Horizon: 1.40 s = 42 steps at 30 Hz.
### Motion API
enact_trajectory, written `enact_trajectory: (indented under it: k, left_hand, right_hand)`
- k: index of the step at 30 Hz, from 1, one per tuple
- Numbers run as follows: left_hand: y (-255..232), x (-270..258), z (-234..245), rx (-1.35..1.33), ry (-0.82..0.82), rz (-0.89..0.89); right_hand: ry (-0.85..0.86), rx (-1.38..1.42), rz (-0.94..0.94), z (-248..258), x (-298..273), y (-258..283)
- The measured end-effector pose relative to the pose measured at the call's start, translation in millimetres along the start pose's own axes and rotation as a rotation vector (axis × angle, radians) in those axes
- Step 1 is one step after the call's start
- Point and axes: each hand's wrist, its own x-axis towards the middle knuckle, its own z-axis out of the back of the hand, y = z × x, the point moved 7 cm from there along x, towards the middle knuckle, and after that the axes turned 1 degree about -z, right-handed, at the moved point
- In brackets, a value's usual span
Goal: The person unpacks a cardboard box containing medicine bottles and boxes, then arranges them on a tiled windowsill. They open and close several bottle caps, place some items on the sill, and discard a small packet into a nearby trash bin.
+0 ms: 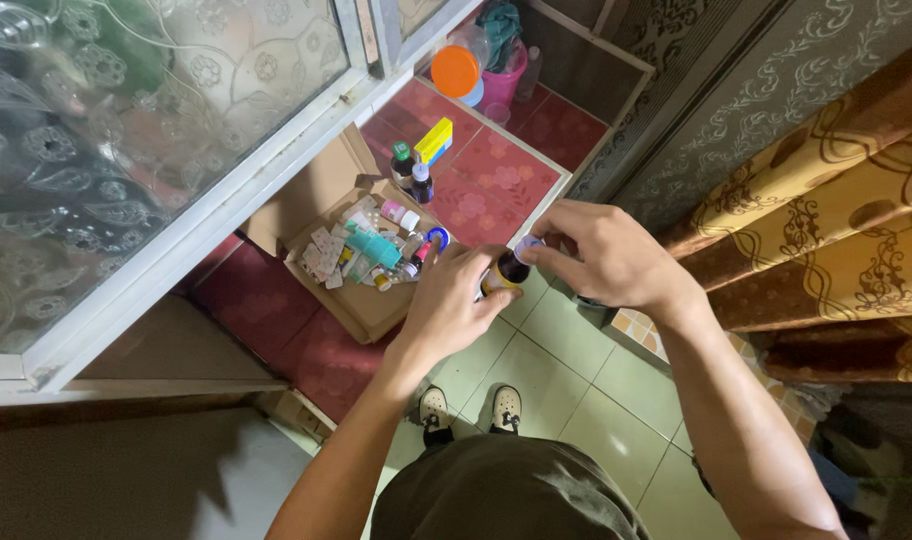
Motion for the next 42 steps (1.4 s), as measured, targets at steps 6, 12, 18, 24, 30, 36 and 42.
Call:
enact_trajectory:
  k: [6, 12, 18, 24, 30, 36, 42]
  left_hand:
    - [-1, -2, -1, 0.088, -0.052, 0.057]
    - [23, -1, -8, -0.276, 0.013, 0.243]
    - [59, 0, -22, -0.928, 0.050, 0.393]
    - [63, 3, -18, -0.825, 0.069, 0.386]
    - [53, 9, -9, -0.480, 0.002, 0.236]
    - [68, 0, -27, -0.263, -0.072, 0.353]
    - [81, -6, -40, -0.197, -0.135, 0.207]
  right_hand:
    - [-0.086, -0.083, -0.071, -12, -8, 0]
    - [-0.193, 0.226, -0.141, -28, -21, -37]
    - [-0.230, 1.087, -0.223, -86, -41, -63]
    - [-0.295, 1.115, -0.184, -105, -43, -56]
    - [-0.401, 1.097, -0.184, -121, -40, -68]
    - [-0.442, 0.791, -0.249, -132, -31, -80]
    - [-0.387, 0.527, -0.266, -148, -17, -91]
